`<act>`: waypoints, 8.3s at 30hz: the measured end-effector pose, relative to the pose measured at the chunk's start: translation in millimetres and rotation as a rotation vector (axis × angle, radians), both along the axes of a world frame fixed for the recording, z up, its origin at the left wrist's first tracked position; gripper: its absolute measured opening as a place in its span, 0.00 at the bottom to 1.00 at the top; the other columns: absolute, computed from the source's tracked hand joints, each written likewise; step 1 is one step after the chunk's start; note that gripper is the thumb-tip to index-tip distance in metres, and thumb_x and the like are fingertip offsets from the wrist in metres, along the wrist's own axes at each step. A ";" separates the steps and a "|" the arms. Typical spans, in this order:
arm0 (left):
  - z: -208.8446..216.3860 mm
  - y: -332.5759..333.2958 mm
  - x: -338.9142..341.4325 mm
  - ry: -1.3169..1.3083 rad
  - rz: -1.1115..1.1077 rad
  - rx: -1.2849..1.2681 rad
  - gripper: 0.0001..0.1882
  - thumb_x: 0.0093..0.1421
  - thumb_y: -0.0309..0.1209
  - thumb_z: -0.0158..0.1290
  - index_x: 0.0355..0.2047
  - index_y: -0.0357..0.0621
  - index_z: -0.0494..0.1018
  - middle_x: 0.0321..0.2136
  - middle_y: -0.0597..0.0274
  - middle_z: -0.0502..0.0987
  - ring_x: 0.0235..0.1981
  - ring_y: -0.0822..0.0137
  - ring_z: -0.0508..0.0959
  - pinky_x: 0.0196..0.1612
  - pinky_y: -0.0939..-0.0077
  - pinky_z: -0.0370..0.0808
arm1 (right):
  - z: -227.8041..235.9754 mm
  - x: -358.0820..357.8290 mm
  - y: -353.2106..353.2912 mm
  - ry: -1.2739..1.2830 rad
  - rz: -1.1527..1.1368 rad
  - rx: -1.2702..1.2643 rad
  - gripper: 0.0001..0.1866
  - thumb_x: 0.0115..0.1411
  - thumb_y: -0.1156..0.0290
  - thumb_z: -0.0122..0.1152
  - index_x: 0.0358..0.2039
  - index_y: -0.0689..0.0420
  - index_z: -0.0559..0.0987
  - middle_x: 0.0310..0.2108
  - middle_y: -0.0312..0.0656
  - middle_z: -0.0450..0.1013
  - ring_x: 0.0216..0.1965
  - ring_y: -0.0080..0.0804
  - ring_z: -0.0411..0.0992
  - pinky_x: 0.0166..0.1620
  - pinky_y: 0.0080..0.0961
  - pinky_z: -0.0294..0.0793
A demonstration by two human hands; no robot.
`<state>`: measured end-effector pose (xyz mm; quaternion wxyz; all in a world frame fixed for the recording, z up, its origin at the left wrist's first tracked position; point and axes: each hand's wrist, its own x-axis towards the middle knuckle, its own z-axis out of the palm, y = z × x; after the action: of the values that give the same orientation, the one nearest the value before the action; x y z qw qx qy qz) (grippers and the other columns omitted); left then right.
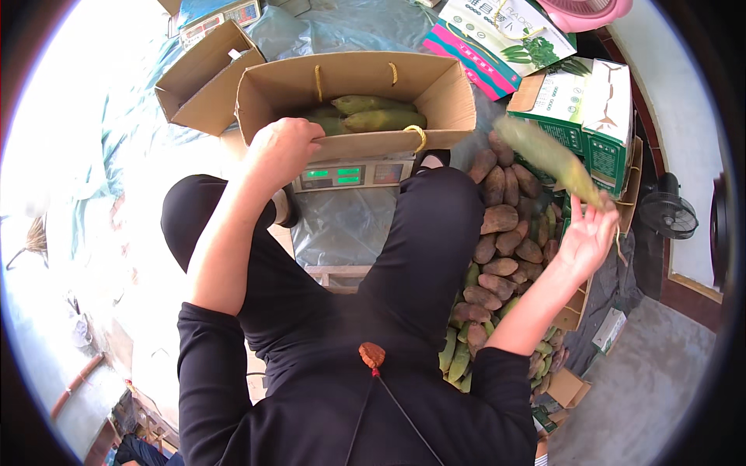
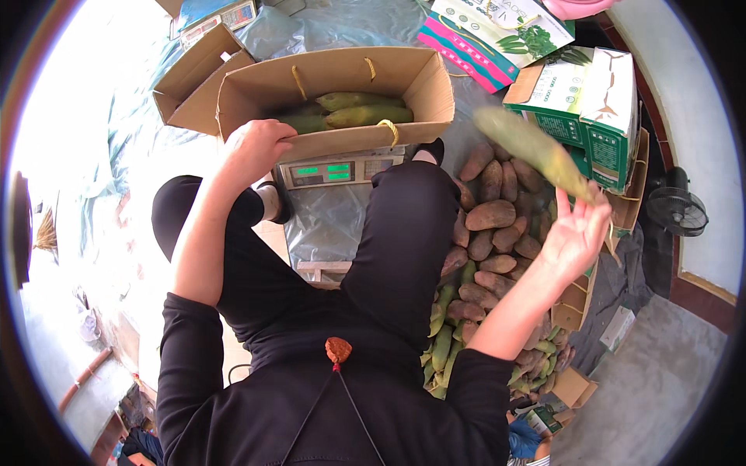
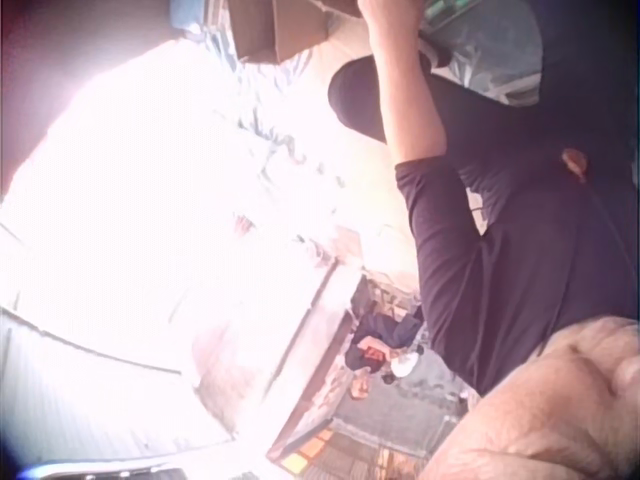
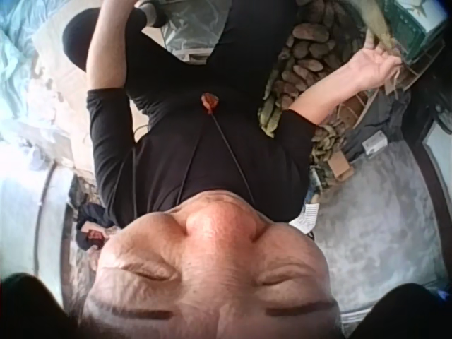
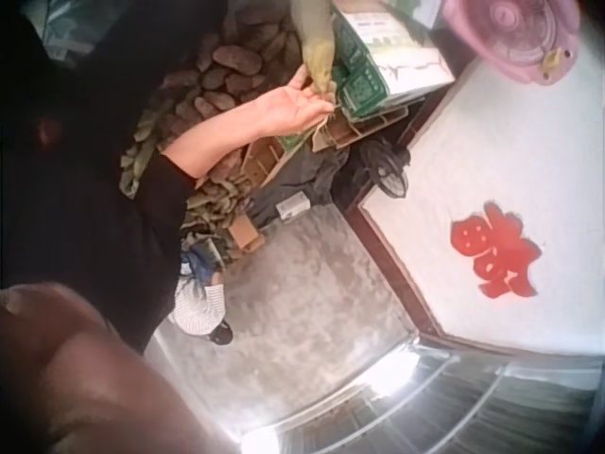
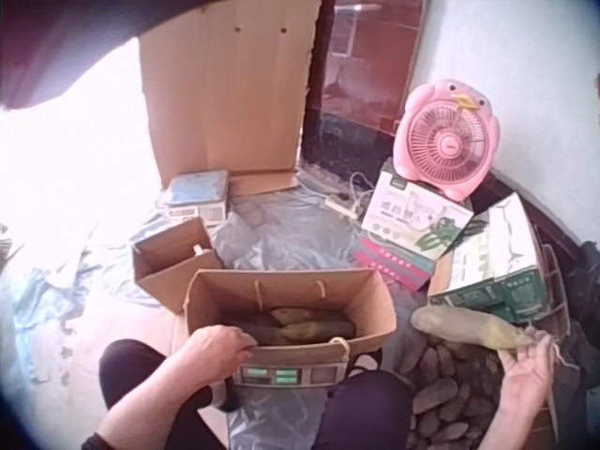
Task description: The recorder is sorting produce and placing it into bags and boxes on a packaging floor.
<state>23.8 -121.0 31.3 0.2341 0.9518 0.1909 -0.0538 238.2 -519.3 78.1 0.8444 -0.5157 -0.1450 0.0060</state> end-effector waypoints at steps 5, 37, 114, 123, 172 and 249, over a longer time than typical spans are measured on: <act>0.1 0.7 3.5 0.009 -0.020 0.029 0.10 0.53 0.30 0.53 0.35 0.42 0.77 0.29 0.50 0.78 0.36 0.51 0.77 0.41 0.61 0.74 | -8.9 17.0 103.7 0.171 0.476 0.253 0.16 0.63 0.63 0.51 0.44 0.62 0.74 0.49 0.47 0.71 0.54 0.41 0.66 0.56 0.52 0.66; -1.6 -2.0 10.6 -0.036 -0.026 -0.017 0.14 0.52 0.32 0.53 0.39 0.41 0.77 0.35 0.51 0.78 0.39 0.51 0.76 0.45 0.63 0.72 | -219.8 -106.4 -80.6 0.869 -0.075 -0.929 0.19 0.55 0.65 0.61 0.47 0.54 0.76 0.41 0.31 0.73 0.40 0.22 0.69 0.38 0.22 0.67; 2.5 -4.0 8.8 -0.003 -0.024 -0.003 0.14 0.49 0.27 0.54 0.39 0.40 0.76 0.34 0.50 0.77 0.39 0.50 0.76 0.43 0.63 0.72 | -28.0 0.3 143.9 0.062 0.295 -0.391 0.22 0.48 0.79 0.67 0.45 0.66 0.73 0.40 0.41 0.73 0.41 0.24 0.72 0.46 0.20 0.72; 2.4 0.8 10.7 -0.008 -0.061 0.015 0.13 0.53 0.31 0.53 0.37 0.40 0.77 0.34 0.51 0.78 0.39 0.50 0.76 0.45 0.61 0.72 | -47.0 -20.5 232.0 -0.270 0.508 -0.778 0.26 0.53 0.69 0.67 0.51 0.62 0.72 0.47 0.44 0.72 0.50 0.30 0.69 0.51 0.25 0.69; 11.6 122.2 -17.4 -0.217 0.520 0.073 0.30 0.54 0.47 0.56 0.50 0.38 0.69 0.40 0.51 0.77 0.40 0.59 0.78 0.47 0.68 0.72 | -45.9 83.0 183.7 -0.181 0.418 -1.402 0.25 0.56 0.49 0.59 0.30 0.64 0.79 0.20 0.37 0.71 0.22 0.23 0.65 0.31 0.22 0.66; -120.6 6.0 -723.6 0.686 1.189 0.061 0.24 0.54 0.46 0.53 0.33 0.32 0.75 0.28 0.40 0.77 0.29 0.44 0.77 0.32 0.51 0.72 | -131.0 -410.1 356.0 -1.048 1.638 -1.681 0.15 0.51 0.66 0.62 0.41 0.51 0.81 0.42 0.37 0.77 0.44 0.33 0.75 0.38 0.39 0.77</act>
<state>-699.7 -115.0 -89.4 0.1234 0.6205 0.7457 -0.2090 -171.9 -163.3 -52.9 -0.1461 -0.5887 -0.6827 0.4074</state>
